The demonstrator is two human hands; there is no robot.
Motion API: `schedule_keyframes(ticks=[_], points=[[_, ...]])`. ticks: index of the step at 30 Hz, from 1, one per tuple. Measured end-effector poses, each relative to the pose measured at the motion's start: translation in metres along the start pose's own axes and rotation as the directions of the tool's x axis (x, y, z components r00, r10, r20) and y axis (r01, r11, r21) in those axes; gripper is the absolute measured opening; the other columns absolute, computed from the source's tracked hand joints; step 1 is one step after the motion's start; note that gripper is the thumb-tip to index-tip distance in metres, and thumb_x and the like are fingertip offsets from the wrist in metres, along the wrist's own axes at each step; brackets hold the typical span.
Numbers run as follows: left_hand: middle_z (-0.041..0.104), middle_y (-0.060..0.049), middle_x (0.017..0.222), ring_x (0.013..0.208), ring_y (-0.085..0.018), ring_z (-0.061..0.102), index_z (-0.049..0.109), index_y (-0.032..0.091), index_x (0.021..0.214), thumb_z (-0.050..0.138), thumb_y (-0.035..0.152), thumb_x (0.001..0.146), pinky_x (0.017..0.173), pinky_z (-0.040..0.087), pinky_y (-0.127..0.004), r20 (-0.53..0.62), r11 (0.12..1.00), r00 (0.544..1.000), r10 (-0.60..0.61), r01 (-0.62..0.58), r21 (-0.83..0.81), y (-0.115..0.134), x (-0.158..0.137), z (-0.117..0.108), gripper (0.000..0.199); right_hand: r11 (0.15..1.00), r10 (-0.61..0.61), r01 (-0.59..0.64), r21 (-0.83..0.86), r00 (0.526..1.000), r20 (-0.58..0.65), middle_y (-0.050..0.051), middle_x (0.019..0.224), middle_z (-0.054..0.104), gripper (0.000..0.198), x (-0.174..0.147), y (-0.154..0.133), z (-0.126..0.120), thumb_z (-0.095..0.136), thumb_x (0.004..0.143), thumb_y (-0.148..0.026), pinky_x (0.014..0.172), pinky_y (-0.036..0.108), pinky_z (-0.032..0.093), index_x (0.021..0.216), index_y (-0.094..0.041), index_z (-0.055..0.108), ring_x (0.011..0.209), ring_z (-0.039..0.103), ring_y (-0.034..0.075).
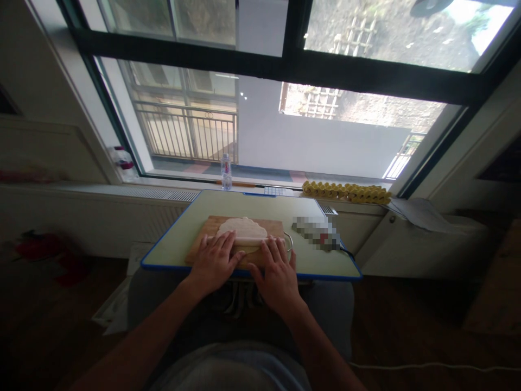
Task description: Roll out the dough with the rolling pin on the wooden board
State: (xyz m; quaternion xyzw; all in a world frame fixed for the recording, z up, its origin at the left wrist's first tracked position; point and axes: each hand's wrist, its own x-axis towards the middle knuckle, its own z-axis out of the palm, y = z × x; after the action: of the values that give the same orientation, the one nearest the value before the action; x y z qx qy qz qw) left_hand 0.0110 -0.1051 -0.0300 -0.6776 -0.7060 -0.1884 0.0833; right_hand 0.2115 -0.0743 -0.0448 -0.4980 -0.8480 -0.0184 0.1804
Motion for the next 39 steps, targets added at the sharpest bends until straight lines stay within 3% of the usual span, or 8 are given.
schedule_keyframes(ticks=[7,11,14,19,25,34,39], points=[[0.054,-0.015,0.160,0.151,-0.034,0.045,0.047,0.019,0.158,0.040,0.056,0.106,0.128,0.018,-0.066,0.075,0.999,0.997,-0.027,0.029,-0.027,-0.007,0.034,-0.001,0.064,0.997,0.050,-0.058,0.060,0.992,0.116,0.009,0.174,0.030,0.069,0.051,0.003,-0.003,0.032,0.108,-0.062,0.128,0.061,0.016,0.166,-0.025,0.036,0.162,0.021,0.030],[0.055,-0.016,0.158,0.151,-0.034,0.044,0.048,0.020,0.157,0.038,0.058,0.106,0.127,0.018,-0.068,0.094,0.999,0.995,-0.034,0.037,-0.031,-0.010,0.043,0.000,0.064,0.993,0.061,-0.076,0.094,0.986,0.152,0.010,0.171,0.037,0.068,0.071,0.004,-0.008,0.033,0.108,-0.064,0.128,0.063,0.018,0.162,-0.024,0.044,0.161,0.026,0.031],[0.056,-0.014,0.158,0.151,-0.033,0.045,0.049,0.020,0.156,0.039,0.058,0.106,0.128,0.019,-0.067,0.079,0.999,0.996,-0.031,0.034,-0.033,-0.008,0.036,-0.001,0.063,0.994,0.065,-0.073,0.085,0.993,0.096,0.010,0.169,0.041,0.068,0.062,0.001,-0.007,0.035,0.107,-0.064,0.128,0.063,0.017,0.160,-0.023,0.046,0.160,0.028,0.031],[0.054,-0.013,0.160,0.149,-0.032,0.047,0.047,0.020,0.158,0.040,0.055,0.107,0.129,0.021,-0.064,0.050,0.999,0.999,-0.003,0.004,-0.034,-0.004,0.013,-0.002,0.062,0.999,0.005,-0.005,0.036,1.000,0.008,0.010,0.174,0.031,0.069,0.025,-0.004,0.001,0.039,0.107,-0.061,0.129,0.060,0.015,0.164,-0.021,0.040,0.162,0.022,0.032],[0.050,-0.012,0.164,0.153,-0.031,0.042,0.046,0.022,0.159,0.038,0.055,0.108,0.129,0.023,-0.062,0.036,1.000,0.999,0.008,-0.008,-0.002,-0.001,0.001,-0.002,0.062,0.998,-0.038,0.039,0.048,0.999,-0.018,0.009,0.173,0.034,0.069,0.005,-0.008,0.000,0.040,0.107,-0.062,0.129,0.057,0.018,0.162,-0.021,0.044,0.162,0.024,0.031],[0.048,-0.011,0.165,0.156,-0.032,0.038,0.044,0.021,0.161,0.037,0.057,0.107,0.129,0.019,-0.066,0.147,1.000,0.989,-0.004,0.005,-0.003,-0.011,0.038,-0.003,0.065,0.996,0.013,-0.019,0.084,0.997,0.075,0.009,0.171,0.038,0.067,0.051,-0.002,-0.005,0.034,0.109,-0.061,0.128,0.062,0.016,0.162,-0.022,0.043,0.160,0.029,0.029],[0.049,-0.010,0.165,0.156,-0.033,0.038,0.043,0.024,0.162,0.037,0.060,0.106,0.129,0.018,-0.067,0.142,1.000,0.990,-0.011,0.011,-0.002,-0.013,0.045,0.001,0.066,0.997,0.048,-0.052,0.058,0.997,0.067,0.010,0.170,0.040,0.067,0.062,0.001,0.000,0.036,0.108,-0.062,0.128,0.061,0.018,0.163,-0.024,0.042,0.159,0.030,0.030]])
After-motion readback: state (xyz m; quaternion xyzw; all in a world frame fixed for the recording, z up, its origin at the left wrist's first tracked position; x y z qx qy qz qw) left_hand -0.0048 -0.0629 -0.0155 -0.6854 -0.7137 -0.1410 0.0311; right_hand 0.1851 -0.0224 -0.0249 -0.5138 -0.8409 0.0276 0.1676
